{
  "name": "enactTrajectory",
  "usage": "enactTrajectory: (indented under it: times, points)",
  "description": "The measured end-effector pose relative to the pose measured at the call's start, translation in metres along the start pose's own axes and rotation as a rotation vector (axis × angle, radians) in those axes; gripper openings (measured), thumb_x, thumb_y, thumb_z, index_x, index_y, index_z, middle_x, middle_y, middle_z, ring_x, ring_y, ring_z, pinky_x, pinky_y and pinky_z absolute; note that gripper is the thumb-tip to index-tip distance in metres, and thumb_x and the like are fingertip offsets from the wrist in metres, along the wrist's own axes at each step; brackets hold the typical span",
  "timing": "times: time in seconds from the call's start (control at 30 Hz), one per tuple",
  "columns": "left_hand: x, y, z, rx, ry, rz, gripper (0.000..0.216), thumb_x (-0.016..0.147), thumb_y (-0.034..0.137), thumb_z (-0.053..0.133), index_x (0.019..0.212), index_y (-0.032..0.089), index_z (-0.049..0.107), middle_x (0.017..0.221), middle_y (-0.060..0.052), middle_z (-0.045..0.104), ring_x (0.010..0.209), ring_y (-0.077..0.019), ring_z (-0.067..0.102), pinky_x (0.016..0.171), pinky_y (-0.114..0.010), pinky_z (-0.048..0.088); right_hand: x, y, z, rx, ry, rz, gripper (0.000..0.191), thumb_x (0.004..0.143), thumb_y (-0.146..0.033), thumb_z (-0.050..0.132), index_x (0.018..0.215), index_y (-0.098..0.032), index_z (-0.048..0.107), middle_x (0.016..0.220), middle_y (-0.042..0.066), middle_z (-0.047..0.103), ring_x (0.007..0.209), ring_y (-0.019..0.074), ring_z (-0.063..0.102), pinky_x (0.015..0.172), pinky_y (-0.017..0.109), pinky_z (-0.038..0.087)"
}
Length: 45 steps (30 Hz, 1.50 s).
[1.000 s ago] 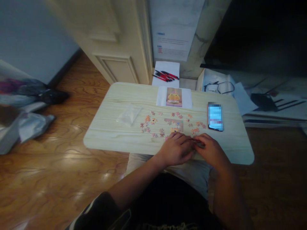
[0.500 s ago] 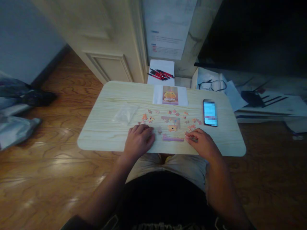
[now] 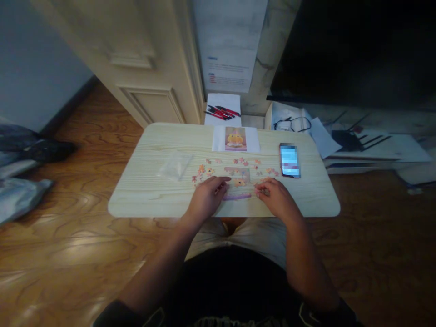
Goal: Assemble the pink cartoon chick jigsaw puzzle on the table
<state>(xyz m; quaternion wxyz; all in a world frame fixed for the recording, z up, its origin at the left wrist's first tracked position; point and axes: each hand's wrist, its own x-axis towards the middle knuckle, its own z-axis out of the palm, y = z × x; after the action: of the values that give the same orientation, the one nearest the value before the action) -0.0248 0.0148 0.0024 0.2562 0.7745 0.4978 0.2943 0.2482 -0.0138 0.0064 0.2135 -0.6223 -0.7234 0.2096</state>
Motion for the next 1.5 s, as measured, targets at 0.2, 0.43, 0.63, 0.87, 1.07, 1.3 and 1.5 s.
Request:
enactTrajectory:
  times: [0.2, 0.43, 0.63, 0.87, 1.07, 1.3, 1.5]
  points:
    - [0.031, 0.031, 0.049, -0.194, -0.116, -0.053, 0.019, 0.092, 0.022, 0.063, 0.107, 0.022, 0.075, 0.095, -0.002, 0.079, 0.079, -0.0161, 0.072, 0.075, -0.028, 0.058, -0.006, 0.018, -0.012, -0.039, 0.002, 0.062, 0.007, 0.092, -0.025, 0.073, 0.097, -0.022, 0.075, 0.102, 0.007, 0.069, 0.100, 0.0224, 0.064, 0.093, 0.037, 0.050]
    - [0.051, 0.048, 0.071, -0.064, -0.208, 0.155, 0.025, 0.091, 0.014, 0.058, 0.101, 0.022, 0.079, 0.102, -0.005, 0.075, 0.092, -0.0184, 0.071, 0.090, -0.033, 0.058, -0.014, 0.033, -0.018, -0.004, 0.046, 0.083, 0.009, 0.091, -0.023, 0.074, 0.099, -0.023, 0.076, 0.104, 0.006, 0.068, 0.103, 0.0231, 0.062, 0.095, 0.037, 0.049]
    - [0.059, 0.058, 0.081, 0.005, -0.289, 0.243, 0.028, 0.089, 0.010, 0.056, 0.101, 0.022, 0.078, 0.102, -0.004, 0.074, 0.092, -0.0181, 0.070, 0.088, -0.031, 0.056, -0.015, 0.037, -0.018, 0.000, 0.055, 0.078, 0.008, 0.092, -0.025, 0.073, 0.100, -0.024, 0.076, 0.103, 0.006, 0.067, 0.104, 0.0242, 0.061, 0.095, 0.038, 0.049]
    - [0.062, 0.061, 0.079, -0.035, -0.292, 0.220, 0.027, 0.093, 0.012, 0.052, 0.109, 0.022, 0.071, 0.105, -0.003, 0.074, 0.095, -0.0181, 0.069, 0.087, -0.031, 0.055, -0.013, 0.039, -0.018, -0.002, 0.056, 0.070, 0.010, 0.092, -0.025, 0.074, 0.102, -0.023, 0.076, 0.103, 0.007, 0.067, 0.104, 0.0244, 0.062, 0.096, 0.039, 0.050]
    - [0.049, 0.065, 0.073, 0.261, -0.167, 0.253, 0.019, 0.091, 0.031, 0.066, 0.103, 0.019, 0.075, 0.100, -0.010, 0.066, 0.095, -0.0252, 0.062, 0.088, -0.042, 0.051, -0.015, 0.038, -0.017, -0.001, 0.075, 0.064, 0.011, 0.090, -0.022, 0.075, 0.101, -0.024, 0.075, 0.103, 0.006, 0.067, 0.104, 0.0248, 0.062, 0.096, 0.040, 0.051]
    - [0.041, 0.061, 0.071, 0.301, -0.229, 0.263, 0.021, 0.097, 0.027, 0.060, 0.103, 0.029, 0.080, 0.107, -0.007, 0.071, 0.101, -0.0265, 0.059, 0.084, -0.044, 0.042, -0.017, 0.034, -0.017, 0.002, 0.083, 0.057, 0.010, 0.090, -0.023, 0.075, 0.100, -0.024, 0.075, 0.103, 0.006, 0.067, 0.104, 0.0256, 0.061, 0.096, 0.041, 0.051]
    - [0.040, 0.059, 0.069, 0.267, -0.236, 0.292, 0.027, 0.094, 0.019, 0.060, 0.110, 0.029, 0.079, 0.111, -0.007, 0.074, 0.105, -0.0274, 0.059, 0.087, -0.045, 0.041, -0.014, 0.031, -0.017, 0.005, 0.070, 0.051, 0.010, 0.091, -0.025, 0.074, 0.101, -0.025, 0.076, 0.103, 0.007, 0.067, 0.104, 0.0259, 0.061, 0.097, 0.041, 0.050]
